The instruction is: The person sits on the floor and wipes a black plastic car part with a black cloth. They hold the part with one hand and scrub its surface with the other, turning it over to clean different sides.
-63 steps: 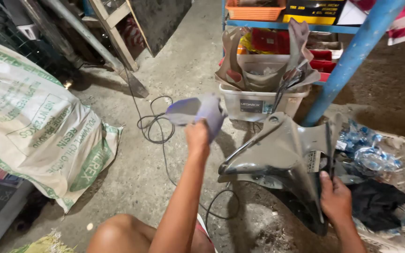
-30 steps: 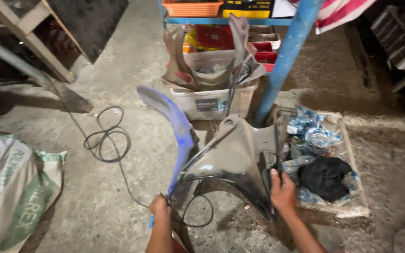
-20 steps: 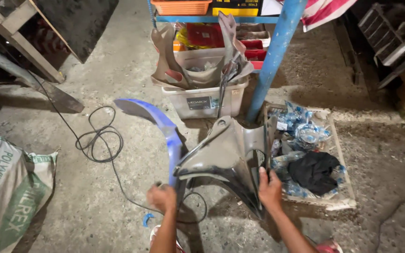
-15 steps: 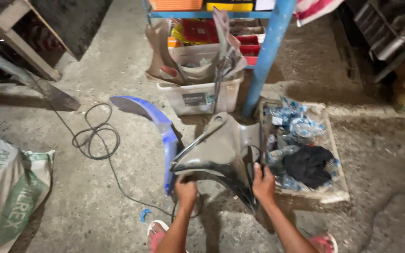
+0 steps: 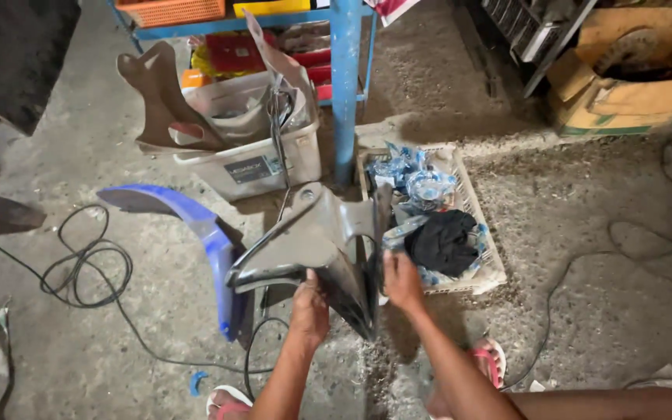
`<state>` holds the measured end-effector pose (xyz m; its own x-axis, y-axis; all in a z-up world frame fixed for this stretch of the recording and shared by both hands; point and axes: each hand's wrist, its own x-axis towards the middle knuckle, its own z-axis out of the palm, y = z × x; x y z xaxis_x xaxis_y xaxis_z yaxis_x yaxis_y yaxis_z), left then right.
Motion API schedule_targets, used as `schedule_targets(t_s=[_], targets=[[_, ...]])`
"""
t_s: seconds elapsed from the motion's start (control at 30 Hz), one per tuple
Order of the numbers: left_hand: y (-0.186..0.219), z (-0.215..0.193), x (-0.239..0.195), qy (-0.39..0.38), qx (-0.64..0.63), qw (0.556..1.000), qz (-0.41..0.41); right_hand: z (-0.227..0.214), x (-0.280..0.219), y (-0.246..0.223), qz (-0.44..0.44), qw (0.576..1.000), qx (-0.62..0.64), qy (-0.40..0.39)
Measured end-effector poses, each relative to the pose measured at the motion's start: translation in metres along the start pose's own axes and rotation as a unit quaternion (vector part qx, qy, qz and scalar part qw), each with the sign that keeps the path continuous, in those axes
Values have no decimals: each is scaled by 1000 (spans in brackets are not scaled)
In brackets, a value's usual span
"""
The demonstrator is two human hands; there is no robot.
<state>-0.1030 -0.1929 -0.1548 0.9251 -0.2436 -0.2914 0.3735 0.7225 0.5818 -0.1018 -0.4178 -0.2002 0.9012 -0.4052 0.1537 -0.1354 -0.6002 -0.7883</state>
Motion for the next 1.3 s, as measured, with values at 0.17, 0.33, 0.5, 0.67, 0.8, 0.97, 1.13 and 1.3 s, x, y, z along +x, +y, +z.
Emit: schedule_targets(t_s=[0.17, 0.33, 0.5, 0.67, 0.8, 0.97, 1.13, 1.3], targets=[[-2, -14, 1, 40, -66, 997, -26, -34, 34, 40, 17, 976, -156, 152], [-17, -50, 15, 38, -75, 996, -14, -45, 59, 92, 158, 959, -235, 21], [-54, -141, 76, 121, -76, 990, -10, -39, 107, 183, 190, 973, -100, 85], [10, -33, 13, 107, -68, 991, -53, -119, 92, -6, 100, 965, 206, 127], [28, 1, -15, 125, -31, 991, -22, -163, 51, -171, 14, 862, 486, 141], [38, 4, -10, 150, -101, 983, 43, -153, 45, -183, -29, 887, 441, 135], [62, 23, -13, 130, -218, 963, 88, -135, 30, -174, -67, 914, 379, 127], [73, 15, -4, 143, -228, 957, 105, -106, 21, -123, -88, 968, 224, 75]])
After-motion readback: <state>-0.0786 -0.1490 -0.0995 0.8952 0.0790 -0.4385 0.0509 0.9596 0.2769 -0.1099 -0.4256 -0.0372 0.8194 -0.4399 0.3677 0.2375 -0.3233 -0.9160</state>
